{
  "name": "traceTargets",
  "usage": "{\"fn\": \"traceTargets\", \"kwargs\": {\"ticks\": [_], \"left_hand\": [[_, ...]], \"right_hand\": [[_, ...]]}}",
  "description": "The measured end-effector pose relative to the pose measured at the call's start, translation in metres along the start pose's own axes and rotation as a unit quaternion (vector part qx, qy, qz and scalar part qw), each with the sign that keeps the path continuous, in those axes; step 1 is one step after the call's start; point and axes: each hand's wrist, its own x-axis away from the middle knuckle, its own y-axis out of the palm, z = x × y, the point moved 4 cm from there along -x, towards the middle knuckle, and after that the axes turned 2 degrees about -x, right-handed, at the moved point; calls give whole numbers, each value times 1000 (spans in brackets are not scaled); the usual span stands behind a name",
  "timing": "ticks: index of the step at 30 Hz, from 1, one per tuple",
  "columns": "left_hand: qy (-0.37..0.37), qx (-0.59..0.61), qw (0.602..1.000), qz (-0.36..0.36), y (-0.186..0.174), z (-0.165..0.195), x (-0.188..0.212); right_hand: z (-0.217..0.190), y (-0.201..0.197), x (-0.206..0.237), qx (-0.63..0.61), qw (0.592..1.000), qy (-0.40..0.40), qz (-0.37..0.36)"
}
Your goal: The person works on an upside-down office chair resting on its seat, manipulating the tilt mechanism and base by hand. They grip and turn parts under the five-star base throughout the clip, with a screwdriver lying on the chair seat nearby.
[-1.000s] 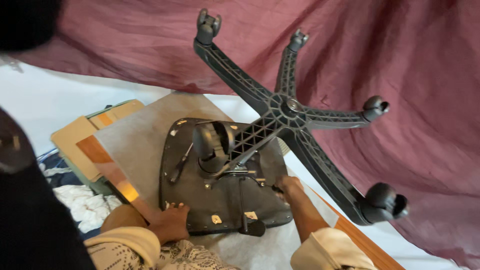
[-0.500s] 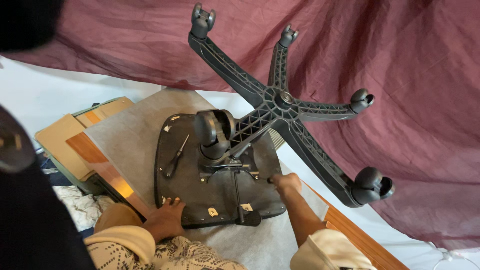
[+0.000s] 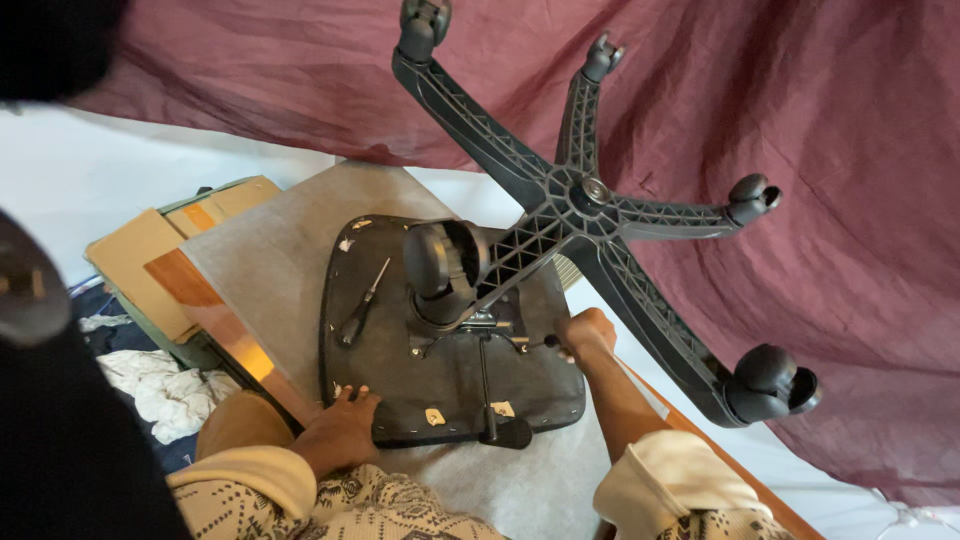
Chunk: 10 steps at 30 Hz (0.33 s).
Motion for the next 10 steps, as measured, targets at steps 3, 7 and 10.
{"fn": "traceTargets", "kwargs": {"ticks": [3,7,10], "left_hand": [[-18,20,999,-29,-4,1,2],[3,12,1000,29,-3,1,-1],[-1,-8,1000,3,3,-5,-11]], "right_hand": [[4,4,-10,-14,999,24,16],[2,12,-21,80,995,54,-25],[1,6,-28,125,992,29,-16]]}}
